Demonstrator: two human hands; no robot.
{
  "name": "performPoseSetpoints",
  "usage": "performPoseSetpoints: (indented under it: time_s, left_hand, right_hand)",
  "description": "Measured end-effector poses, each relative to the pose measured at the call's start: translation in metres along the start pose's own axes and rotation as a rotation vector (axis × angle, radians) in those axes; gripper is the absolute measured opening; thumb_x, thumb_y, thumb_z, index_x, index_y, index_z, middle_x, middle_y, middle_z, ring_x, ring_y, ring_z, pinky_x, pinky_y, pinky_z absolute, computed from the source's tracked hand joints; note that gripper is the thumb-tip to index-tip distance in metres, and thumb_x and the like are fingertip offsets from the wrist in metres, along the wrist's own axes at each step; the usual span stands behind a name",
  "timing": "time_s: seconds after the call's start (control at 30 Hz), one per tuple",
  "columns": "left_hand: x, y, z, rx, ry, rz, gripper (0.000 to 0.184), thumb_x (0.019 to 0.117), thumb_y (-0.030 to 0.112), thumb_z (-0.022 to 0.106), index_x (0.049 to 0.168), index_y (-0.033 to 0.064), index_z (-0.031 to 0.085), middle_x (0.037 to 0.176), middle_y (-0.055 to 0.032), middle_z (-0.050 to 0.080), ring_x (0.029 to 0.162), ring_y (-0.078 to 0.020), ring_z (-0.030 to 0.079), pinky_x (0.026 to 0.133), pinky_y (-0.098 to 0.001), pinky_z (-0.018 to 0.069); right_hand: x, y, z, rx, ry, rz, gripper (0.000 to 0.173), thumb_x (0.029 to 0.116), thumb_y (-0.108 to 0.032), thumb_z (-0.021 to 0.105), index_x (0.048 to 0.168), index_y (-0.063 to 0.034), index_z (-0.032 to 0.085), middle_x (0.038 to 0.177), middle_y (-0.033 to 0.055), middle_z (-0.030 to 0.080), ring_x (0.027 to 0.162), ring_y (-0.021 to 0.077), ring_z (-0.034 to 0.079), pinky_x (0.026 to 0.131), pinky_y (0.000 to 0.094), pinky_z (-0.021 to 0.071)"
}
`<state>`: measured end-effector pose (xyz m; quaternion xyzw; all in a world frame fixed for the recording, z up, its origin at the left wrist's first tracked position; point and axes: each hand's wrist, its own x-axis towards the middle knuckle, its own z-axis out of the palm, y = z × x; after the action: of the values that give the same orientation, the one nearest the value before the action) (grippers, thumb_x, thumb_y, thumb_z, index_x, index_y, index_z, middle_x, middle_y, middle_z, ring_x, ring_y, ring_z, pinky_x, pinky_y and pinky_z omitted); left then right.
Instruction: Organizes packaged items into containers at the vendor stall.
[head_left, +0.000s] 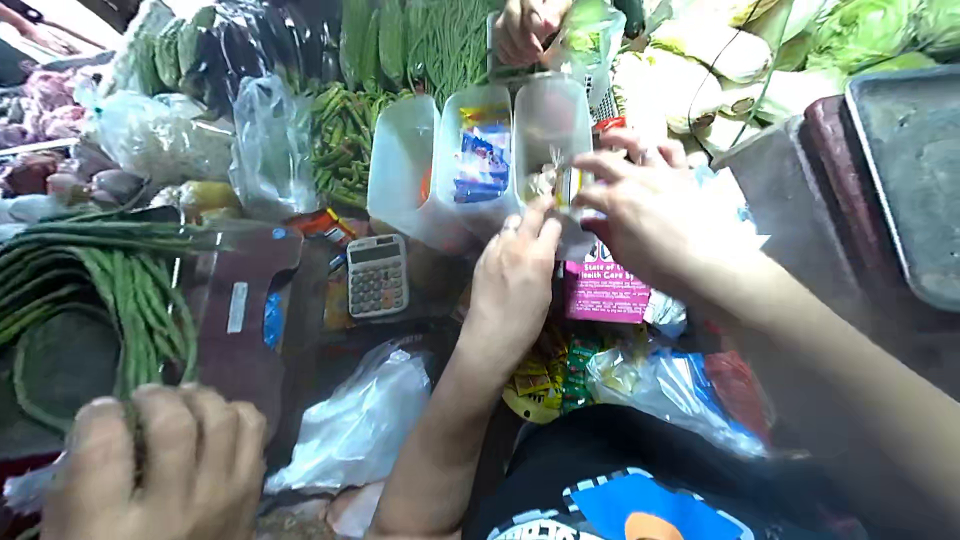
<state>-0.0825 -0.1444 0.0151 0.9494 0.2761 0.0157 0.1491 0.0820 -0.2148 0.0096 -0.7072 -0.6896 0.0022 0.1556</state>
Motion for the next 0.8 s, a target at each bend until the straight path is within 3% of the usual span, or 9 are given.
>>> performPoseSetpoints:
  time_s: [0.07,0.13,0.17,0.23,0.3,0.37,0.5,0.6,0.8]
  left_hand:
    - [-0.013,-0.022,0.051,-0.090,0.332,0.162,0.019,0.0910,-0.003,0.063,0.106,0.0033,0.074,0.130,-0.0112,0.067,0.113,-0.0285,0.068,0.091,-0.0430,0.0588]
    - [-0.029,-0.023,0.070,-0.136,0.402,0.200,0.017,0.0919,0.000,0.061,0.098,0.0052,0.076,0.121,-0.0094,0.072,0.111,-0.0250,0.069,0.093,-0.0366,0.0583]
    - [-0.036,-0.023,0.076,-0.147,0.422,0.207,0.016,0.0921,0.002,0.061,0.097,0.0060,0.076,0.119,-0.0087,0.073,0.111,-0.0236,0.069,0.095,-0.0333,0.0563]
    - [-0.043,-0.027,0.085,-0.183,0.456,0.223,0.015,0.0937,0.005,0.060,0.095,0.0074,0.075,0.116,-0.0073,0.074,0.113,-0.0206,0.067,0.101,-0.0276,0.0507]
    - [-0.046,-0.032,0.090,-0.226,0.471,0.249,0.014,0.0964,0.006,0.060,0.096,0.0075,0.074,0.116,-0.0061,0.072,0.114,-0.0167,0.064,0.105,-0.0239,0.0460]
    - [-0.046,-0.035,0.093,-0.263,0.472,0.259,0.014,0.0980,0.006,0.059,0.097,0.0075,0.073,0.117,-0.0048,0.071,0.116,-0.0144,0.061,0.107,-0.0222,0.0433]
    - [-0.045,-0.036,0.093,-0.272,0.452,0.290,0.012,0.0969,0.005,0.059,0.097,0.0077,0.070,0.118,-0.0033,0.069,0.117,-0.0150,0.060,0.108,-0.0240,0.0429]
    - [-0.043,-0.036,0.089,-0.267,0.417,0.319,0.011,0.0975,0.005,0.059,0.098,0.0078,0.070,0.121,-0.0036,0.070,0.119,-0.0163,0.061,0.110,-0.0265,0.0427]
    - [-0.040,-0.045,0.084,-0.281,0.403,0.302,0.011,0.0977,0.004,0.059,0.098,0.0069,0.069,0.124,-0.0041,0.069,0.124,-0.0176,0.059,0.113,-0.0277,0.0411]
  right_hand:
    - [-0.011,0.000,-0.013,-0.021,-0.092,-0.079,0.020,0.0883,-0.002,0.067,0.096,-0.0144,0.080,0.132,0.0083,0.068,0.141,0.0382,0.046,0.116,0.0623,0.0297]
    - [-0.016,0.003,-0.032,-0.008,-0.201,-0.121,0.026,0.0866,0.000,0.065,0.096,-0.0182,0.081,0.122,0.0042,0.073,0.134,0.0321,0.055,0.116,0.0569,0.0346]
    - [-0.013,0.006,-0.041,-0.004,-0.209,-0.157,0.024,0.0858,-0.001,0.064,0.094,-0.0180,0.080,0.112,0.0026,0.076,0.123,0.0286,0.064,0.110,0.0535,0.0430]
    - [0.003,0.011,-0.051,0.014,-0.203,-0.242,0.016,0.0865,-0.007,0.063,0.087,-0.0168,0.076,0.092,0.0003,0.074,0.093,0.0221,0.070,0.082,0.0448,0.0550]
    - [0.023,0.012,-0.043,0.059,-0.229,-0.336,0.012,0.0889,-0.009,0.065,0.081,-0.0158,0.071,0.076,0.0001,0.064,0.075,0.0194,0.065,0.063,0.0379,0.0507]
    - [0.042,0.009,-0.023,0.031,-0.338,-0.421,0.011,0.0879,-0.008,0.067,0.079,-0.0140,0.070,0.073,0.0033,0.063,0.071,0.0216,0.063,0.060,0.0386,0.0473]
    - [0.066,0.003,0.016,-0.123,-0.837,-0.407,0.014,0.0953,-0.005,0.061,0.096,-0.0050,0.075,0.090,0.0142,0.066,0.085,0.0322,0.066,0.069,0.0476,0.0508]
    - [0.065,0.014,0.041,-0.234,-0.705,-0.528,0.014,0.0922,0.002,0.062,0.081,0.0035,0.070,0.075,0.0152,0.063,0.070,0.0324,0.064,0.054,0.0450,0.0480]
    - [0.112,0.026,0.009,-0.456,-0.761,-0.487,0.019,0.0914,0.010,0.057,0.075,0.0016,0.063,0.068,0.0126,0.056,0.064,0.0303,0.061,0.052,0.0428,0.0434]
